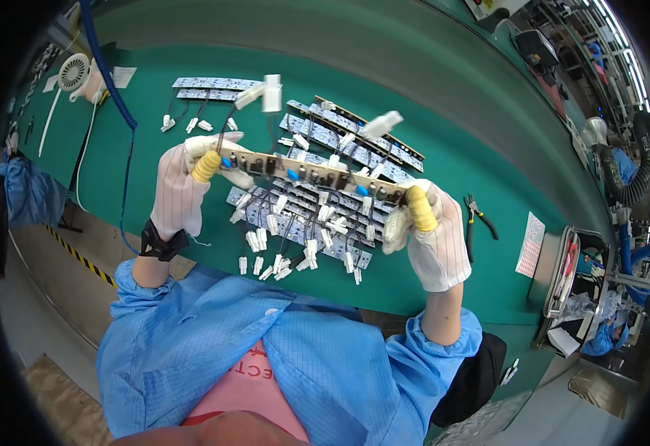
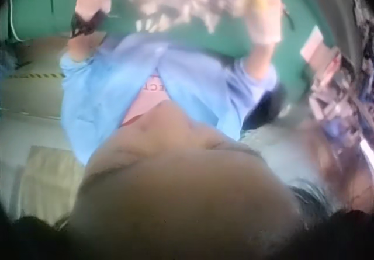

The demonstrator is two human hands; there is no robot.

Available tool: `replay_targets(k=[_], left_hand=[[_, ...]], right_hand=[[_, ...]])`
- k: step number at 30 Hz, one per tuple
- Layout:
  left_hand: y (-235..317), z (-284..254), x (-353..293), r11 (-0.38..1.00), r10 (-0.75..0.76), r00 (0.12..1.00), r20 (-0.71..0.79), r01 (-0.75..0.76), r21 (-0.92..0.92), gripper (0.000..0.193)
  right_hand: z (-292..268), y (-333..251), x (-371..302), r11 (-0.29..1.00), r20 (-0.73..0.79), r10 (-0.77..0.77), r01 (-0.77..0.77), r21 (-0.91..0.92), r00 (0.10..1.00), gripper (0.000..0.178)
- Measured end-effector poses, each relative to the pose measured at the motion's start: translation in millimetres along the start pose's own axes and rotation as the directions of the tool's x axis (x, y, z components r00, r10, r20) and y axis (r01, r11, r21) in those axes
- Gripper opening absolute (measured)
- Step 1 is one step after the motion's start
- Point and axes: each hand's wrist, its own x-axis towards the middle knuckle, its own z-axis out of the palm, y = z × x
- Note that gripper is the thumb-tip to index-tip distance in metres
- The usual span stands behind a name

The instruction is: Inspecting and sorting LED circuit board strips on an electronics assembly line.

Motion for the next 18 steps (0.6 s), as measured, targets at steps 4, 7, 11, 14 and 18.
replay_targets(k=[4, 7, 11, 14, 18], left_hand=[[-8, 4, 11, 0.983, -0.021, 0.989, -0.149, -0.006, -0.181, 0.040], [-14, 3, 11, 0.957, -0.173, 0.983, -0.058, 0.154, -0.246, 0.046], [-9, -4, 11, 0.917, 0.299, 0.953, -0.058, -0.270, 0.293, 0.031], [-16, -7, 5, 0.931, -0.178, 0.980, 0.082, 0.195, -0.308, 0.044], [-4, -8, 6, 0.988, -0.051, 0.999, -0.006, 0.049, -0.149, 0.040]], right_hand=[[7, -6, -9, 0.984, 0.078, 0.015, -0.029, 0.174, 0.997, 0.045], [4, -1, -7, 0.983, 0.144, -0.167, 0.177, -0.056, 0.975, 0.045], [11, -3, -1, 0.921, 0.193, 0.029, -0.101, 0.375, 0.981, 0.048], [3, 5, 1, 0.842, 0.259, 0.129, -0.244, 0.482, 0.957, 0.048], [0, 11, 1, 0.882, 0.191, 0.108, -0.182, 0.435, 0.976, 0.046]])
